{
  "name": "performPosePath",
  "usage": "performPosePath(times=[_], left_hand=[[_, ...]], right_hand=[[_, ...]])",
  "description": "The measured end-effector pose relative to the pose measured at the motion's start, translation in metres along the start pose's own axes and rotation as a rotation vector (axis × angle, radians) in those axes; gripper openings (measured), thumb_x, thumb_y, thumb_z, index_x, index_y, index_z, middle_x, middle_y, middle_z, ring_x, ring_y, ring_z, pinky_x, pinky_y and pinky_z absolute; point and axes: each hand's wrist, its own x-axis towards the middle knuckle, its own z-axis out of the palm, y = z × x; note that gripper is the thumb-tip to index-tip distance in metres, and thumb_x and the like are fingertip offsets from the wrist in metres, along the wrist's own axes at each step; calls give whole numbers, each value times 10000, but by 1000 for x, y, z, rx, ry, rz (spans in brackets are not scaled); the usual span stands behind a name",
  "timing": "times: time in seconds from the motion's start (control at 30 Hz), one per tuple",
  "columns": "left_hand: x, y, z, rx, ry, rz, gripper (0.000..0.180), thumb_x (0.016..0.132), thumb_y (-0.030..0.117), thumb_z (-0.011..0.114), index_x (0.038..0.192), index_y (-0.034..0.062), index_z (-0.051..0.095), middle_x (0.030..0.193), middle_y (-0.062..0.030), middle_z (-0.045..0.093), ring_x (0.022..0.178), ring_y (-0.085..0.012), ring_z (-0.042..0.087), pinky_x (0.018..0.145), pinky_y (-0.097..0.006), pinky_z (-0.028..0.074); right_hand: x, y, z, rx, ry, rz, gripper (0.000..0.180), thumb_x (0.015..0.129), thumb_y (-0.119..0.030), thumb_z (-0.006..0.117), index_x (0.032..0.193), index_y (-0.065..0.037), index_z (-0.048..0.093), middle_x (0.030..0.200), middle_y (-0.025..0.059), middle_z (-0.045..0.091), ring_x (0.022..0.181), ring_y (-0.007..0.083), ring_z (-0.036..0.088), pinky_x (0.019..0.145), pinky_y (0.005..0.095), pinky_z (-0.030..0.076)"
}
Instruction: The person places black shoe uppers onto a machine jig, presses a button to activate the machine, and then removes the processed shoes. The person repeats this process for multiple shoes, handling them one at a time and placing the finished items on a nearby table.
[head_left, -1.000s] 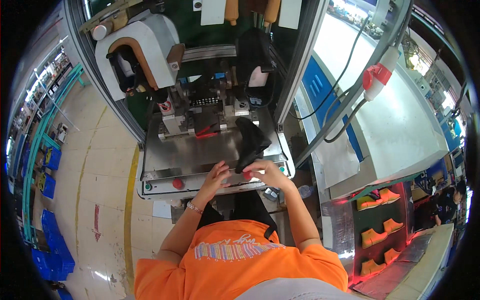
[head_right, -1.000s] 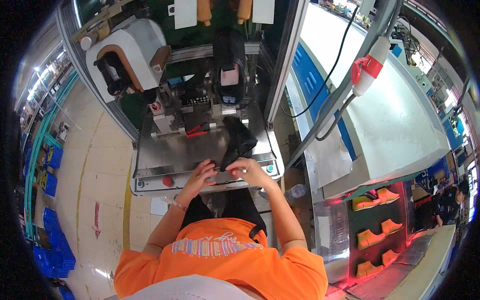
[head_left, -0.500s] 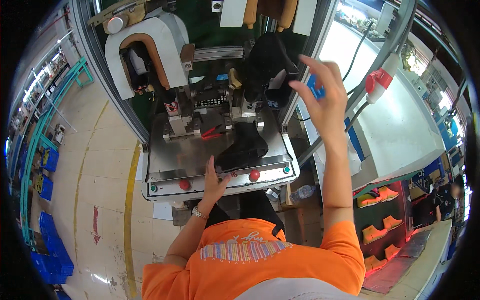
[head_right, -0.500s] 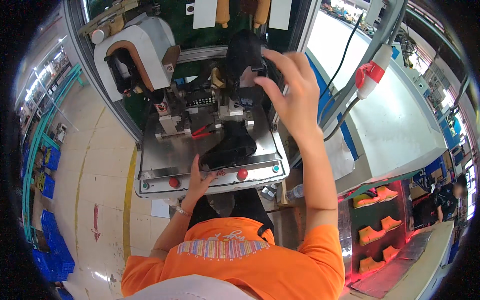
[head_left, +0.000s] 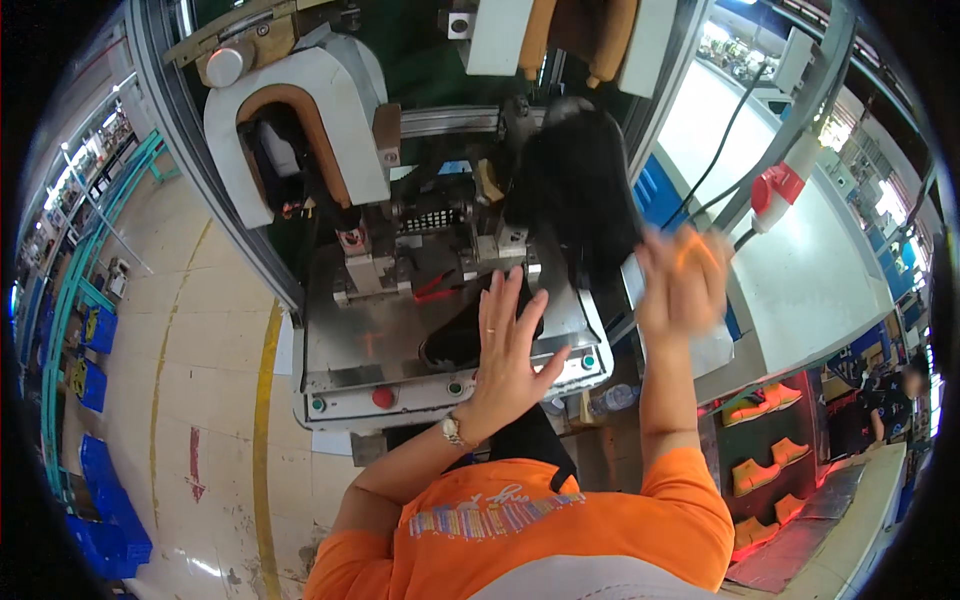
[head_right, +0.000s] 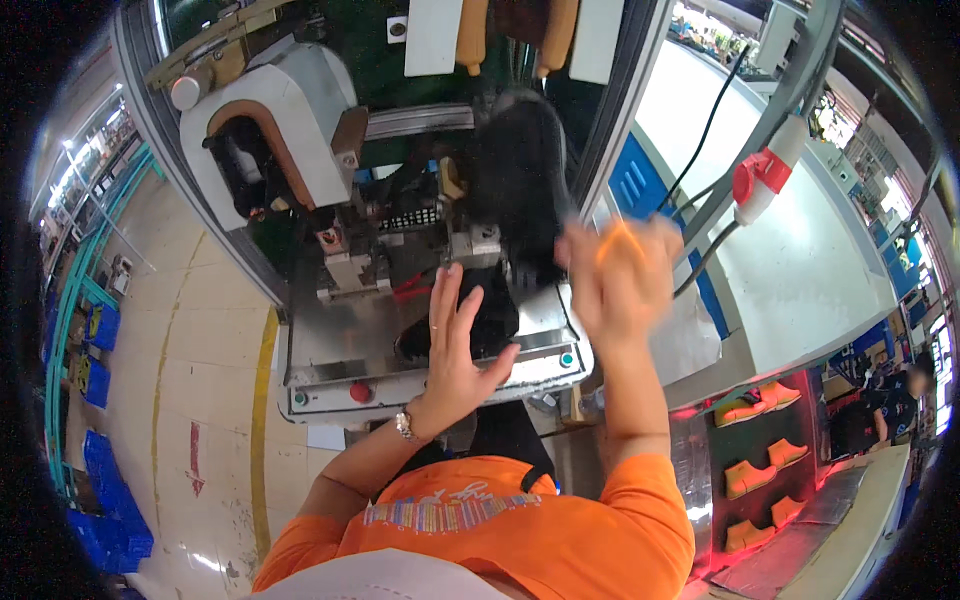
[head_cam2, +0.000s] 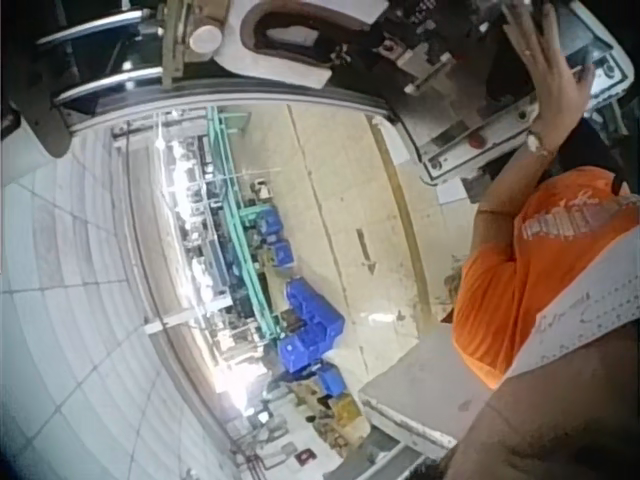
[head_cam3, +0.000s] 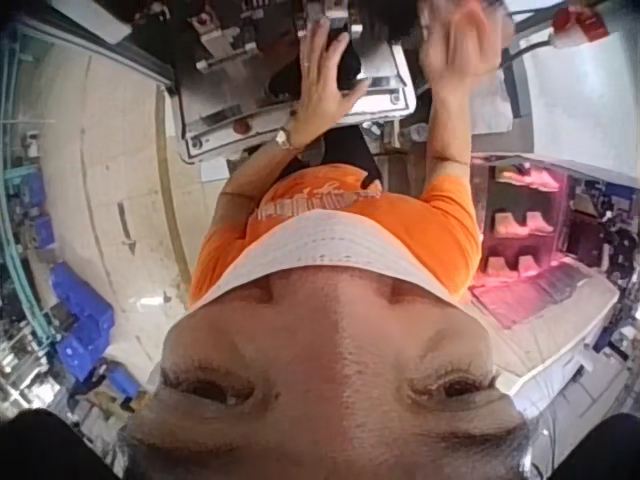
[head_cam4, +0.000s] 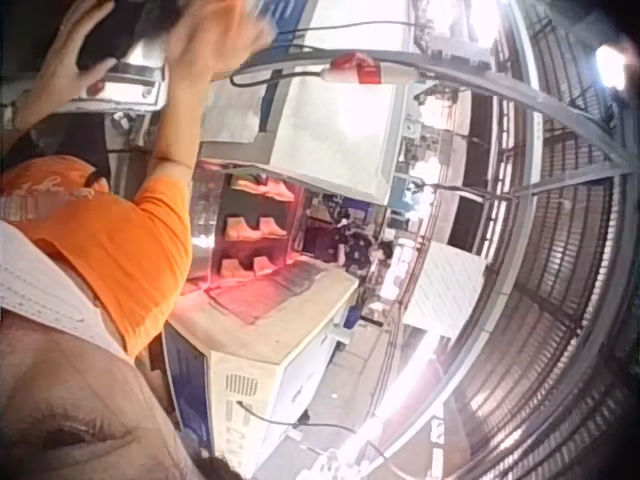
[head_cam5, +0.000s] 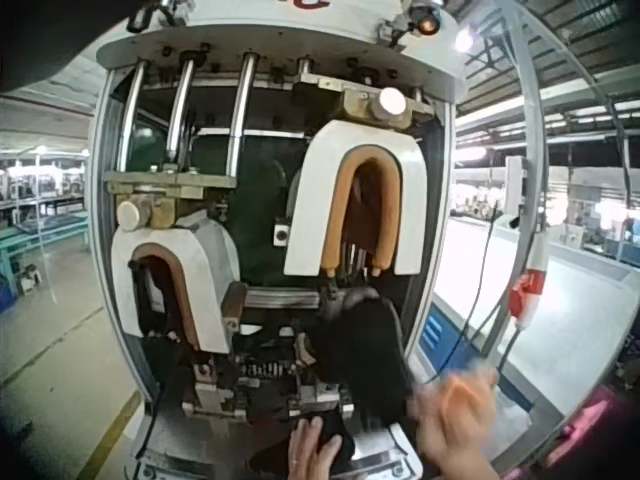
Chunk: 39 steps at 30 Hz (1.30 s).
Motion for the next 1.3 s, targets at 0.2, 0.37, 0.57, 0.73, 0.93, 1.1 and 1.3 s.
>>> performPosePath(times=[0.2, 0.37, 0.57, 0.73, 0.93, 1.1, 1.3], left_hand=[[11, 16, 40, -333, 122, 73, 977, 576, 181, 758, 1321, 71, 137, 1353, -339, 62, 1253, -514, 72, 980, -608, 111], [-18, 32, 77, -593, 8, 2, 638, 666, 202, 706, 1170, 52, 346, 1174, -194, 307, 1090, -354, 295, 917, -468, 256], [-52, 63, 86, -1021, -282, -535, 336, 754, 196, 646, 1027, 29, 545, 1012, -47, 546, 939, -182, 509, 864, -321, 393], [-69, 74, 124, -1540, -100, -1076, 368, 794, 155, 532, 1131, 32, 448, 1096, -71, 505, 1023, -190, 475, 919, -343, 357], [-113, 70, 151, -1591, -944, -1660, 463, 834, 404, 520, 1169, 93, 446, 1126, -73, 506, 1115, -197, 427, 861, -503, 389], [-151, 30, 148, -1257, -956, -2269, 528, 830, 208, 519, 1271, 75, 262, 1298, -168, 296, 1207, -305, 318, 937, -630, 277], [-127, -4, 132, -1278, -758, -2160, 271, 820, 136, 483, 1077, 83, 416, 1246, -123, 394, 1195, -268, 361, 961, -632, 234]], right_hand=[[16, -36, -68, 41, -235, 43, 196, 554, -92, 690, 690, -192, 591, 515, -55, 408, 441, 121, 390, 581, 325, 264], [3, -42, -70, 282, -248, -175, 281, 541, -212, 717, 808, -173, 638, 737, -49, 493, 632, 116, 454, 627, 332, 273], [-18, 10, -123, 33, -343, 656, 555, 766, -483, 541, 1036, 1, 521, 899, 107, 526, 810, 208, 492, 722, 315, 401], [-136, 7, -186, 399, -945, 1343, 436, 782, -227, 592, 1126, 13, 475, 956, 69, 556, 904, 141, 520, 828, 283, 402], [-195, -29, -226, 747, -53, 2082, 300, 726, -120, 658, 978, -18, 531, 905, 32, 589, 797, 103, 556, 736, 251, 459], [-237, 13, -282, 99, 195, 2171, 169, 715, -86, 618, 845, 11, 570, 764, 49, 577, 670, 139, 549, 597, 277, 448], [-366, 230, -446, -108, 285, 1834, 114, 717, -105, 609, 804, -48, 561, 703, 41, 559, 593, 157, 522, 571, 292, 424]])
